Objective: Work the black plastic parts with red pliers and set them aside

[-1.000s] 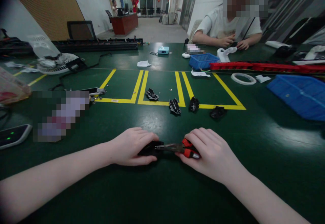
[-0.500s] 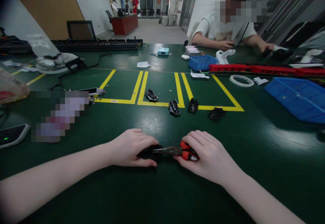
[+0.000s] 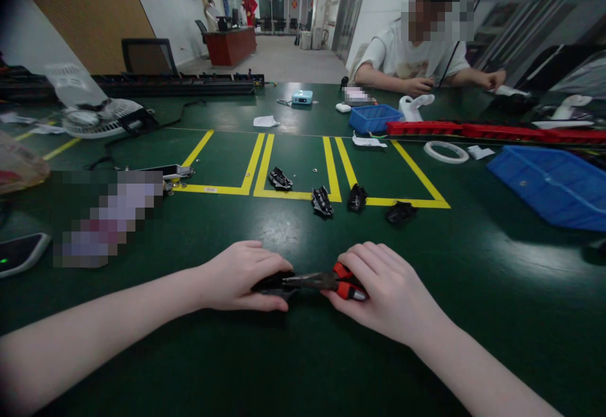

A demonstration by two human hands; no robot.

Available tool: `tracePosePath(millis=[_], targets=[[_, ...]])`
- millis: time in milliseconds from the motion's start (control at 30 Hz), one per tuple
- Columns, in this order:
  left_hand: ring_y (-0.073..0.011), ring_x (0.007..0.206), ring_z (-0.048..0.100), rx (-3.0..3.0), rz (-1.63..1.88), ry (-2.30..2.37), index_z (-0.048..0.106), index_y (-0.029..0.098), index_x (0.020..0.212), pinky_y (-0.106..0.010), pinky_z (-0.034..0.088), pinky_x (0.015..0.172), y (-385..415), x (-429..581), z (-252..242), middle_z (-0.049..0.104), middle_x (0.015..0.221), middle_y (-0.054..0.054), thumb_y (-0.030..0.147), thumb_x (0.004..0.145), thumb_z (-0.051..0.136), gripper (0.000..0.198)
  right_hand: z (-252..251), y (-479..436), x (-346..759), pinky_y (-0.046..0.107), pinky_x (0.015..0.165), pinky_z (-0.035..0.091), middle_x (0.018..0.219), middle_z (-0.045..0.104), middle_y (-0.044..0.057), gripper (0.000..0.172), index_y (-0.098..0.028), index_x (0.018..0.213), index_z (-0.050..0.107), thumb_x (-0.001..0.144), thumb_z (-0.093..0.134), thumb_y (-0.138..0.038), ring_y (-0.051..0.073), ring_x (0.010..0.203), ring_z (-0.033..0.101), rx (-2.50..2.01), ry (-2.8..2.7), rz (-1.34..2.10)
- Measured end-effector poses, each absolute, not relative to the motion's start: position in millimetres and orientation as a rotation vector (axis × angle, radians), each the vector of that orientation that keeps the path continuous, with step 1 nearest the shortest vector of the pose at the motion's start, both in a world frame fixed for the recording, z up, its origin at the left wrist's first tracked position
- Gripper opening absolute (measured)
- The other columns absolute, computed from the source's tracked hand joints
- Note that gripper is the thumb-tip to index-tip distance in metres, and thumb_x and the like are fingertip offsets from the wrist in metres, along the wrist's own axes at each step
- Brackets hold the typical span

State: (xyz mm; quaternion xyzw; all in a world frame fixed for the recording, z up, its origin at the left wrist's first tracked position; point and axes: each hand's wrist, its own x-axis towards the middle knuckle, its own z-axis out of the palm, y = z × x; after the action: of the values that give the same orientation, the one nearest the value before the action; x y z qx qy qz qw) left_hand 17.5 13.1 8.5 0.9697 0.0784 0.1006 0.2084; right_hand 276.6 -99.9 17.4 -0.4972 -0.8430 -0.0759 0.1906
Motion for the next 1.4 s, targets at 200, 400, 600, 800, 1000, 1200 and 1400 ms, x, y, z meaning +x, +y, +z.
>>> tracePosePath(millis=[200, 400, 600, 800, 1000, 1200, 1400], targets=[[-0.0159, 0.078, 0.067, 2.694, 0.248, 0.243, 0.059, 0.019, 0.111, -0.029, 0.046, 0.071, 13.6, 18.1, 9.0, 0.071, 0.097, -0.001, 0.058, 0.091, 0.06, 0.044, 17.4, -99.8, 275.7, 0.032, 0.065, 0.049, 0.086, 0.066, 0.007, 0.023, -0.018, 0.099, 0.057, 0.086, 0.065, -0.035, 0.019, 0.075, 0.062, -1.388, -2.361, -0.226], [-0.0156, 0.08, 0.067, 2.723, 0.31, 0.24, 0.058, 0.018, 0.114, -0.028, 0.048, 0.072, 11.7, 17.7, 7.8, 0.07, 0.101, -0.002, 0.056, 0.09, 0.062, 0.045, 12.5, -99.5, 277.0, 0.032, 0.062, 0.049, 0.086, 0.065, 0.006, 0.022, -0.019, 0.098, 0.058, 0.085, 0.065, -0.037, 0.019, 0.073, 0.061, -1.431, -2.328, -0.102], [-0.0155, 0.079, 0.066, 2.702, 0.283, 0.251, 0.058, 0.018, 0.114, -0.029, 0.047, 0.071, 11.6, 17.8, 9.2, 0.07, 0.101, -0.002, 0.054, 0.091, 0.062, 0.043, 19.9, -96.7, 274.4, 0.032, 0.061, 0.05, 0.085, 0.066, 0.006, 0.022, -0.019, 0.095, 0.059, 0.083, 0.067, -0.036, 0.019, 0.073, 0.062, -1.446, -2.353, -0.071], [-0.0151, 0.079, 0.066, 2.7, 0.273, 0.265, 0.057, 0.018, 0.115, -0.028, 0.047, 0.071, 11.2, 17.7, 9.4, 0.07, 0.102, -0.002, 0.051, 0.091, 0.063, 0.041, 19.8, -97.4, 273.7, 0.032, 0.062, 0.05, 0.085, 0.066, 0.006, 0.021, -0.019, 0.094, 0.06, 0.084, 0.067, -0.036, 0.019, 0.073, 0.062, -1.469, -2.342, -0.07], [-0.0151, 0.082, 0.066, 2.719, 0.304, 0.295, 0.055, 0.018, 0.121, -0.028, 0.047, 0.072, 10.4, 17.2, 6.1, 0.069, 0.108, -0.002, 0.047, 0.091, 0.065, 0.043, 19.4, -97.5, 273.1, 0.032, 0.062, 0.051, 0.085, 0.067, 0.006, 0.021, -0.02, 0.093, 0.061, 0.083, 0.067, -0.037, 0.019, 0.074, 0.063, -1.513, -2.314, -0.005], [-0.0154, 0.082, 0.065, 2.71, 0.312, 0.296, 0.054, 0.018, 0.122, -0.028, 0.047, 0.072, 10.9, 17.0, 5.6, 0.069, 0.109, -0.002, 0.047, 0.092, 0.064, 0.043, 19.6, -97.3, 272.6, 0.032, 0.062, 0.052, 0.084, 0.067, 0.005, 0.019, -0.02, 0.091, 0.061, 0.083, 0.067, -0.037, 0.02, 0.074, 0.064, -1.54, -2.299, 0.046], [-0.016, 0.082, 0.065, 2.692, 0.272, 0.301, 0.054, 0.018, 0.122, -0.029, 0.046, 0.073, 11.0, 17.4, 8.2, 0.069, 0.107, -0.002, 0.047, 0.091, 0.064, 0.043, 20.2, -97.7, 271.5, 0.033, 0.063, 0.051, 0.085, 0.067, 0.006, 0.02, -0.02, 0.091, 0.062, 0.082, 0.067, -0.036, 0.02, 0.074, 0.064, -1.564, -2.3, 0.041]])
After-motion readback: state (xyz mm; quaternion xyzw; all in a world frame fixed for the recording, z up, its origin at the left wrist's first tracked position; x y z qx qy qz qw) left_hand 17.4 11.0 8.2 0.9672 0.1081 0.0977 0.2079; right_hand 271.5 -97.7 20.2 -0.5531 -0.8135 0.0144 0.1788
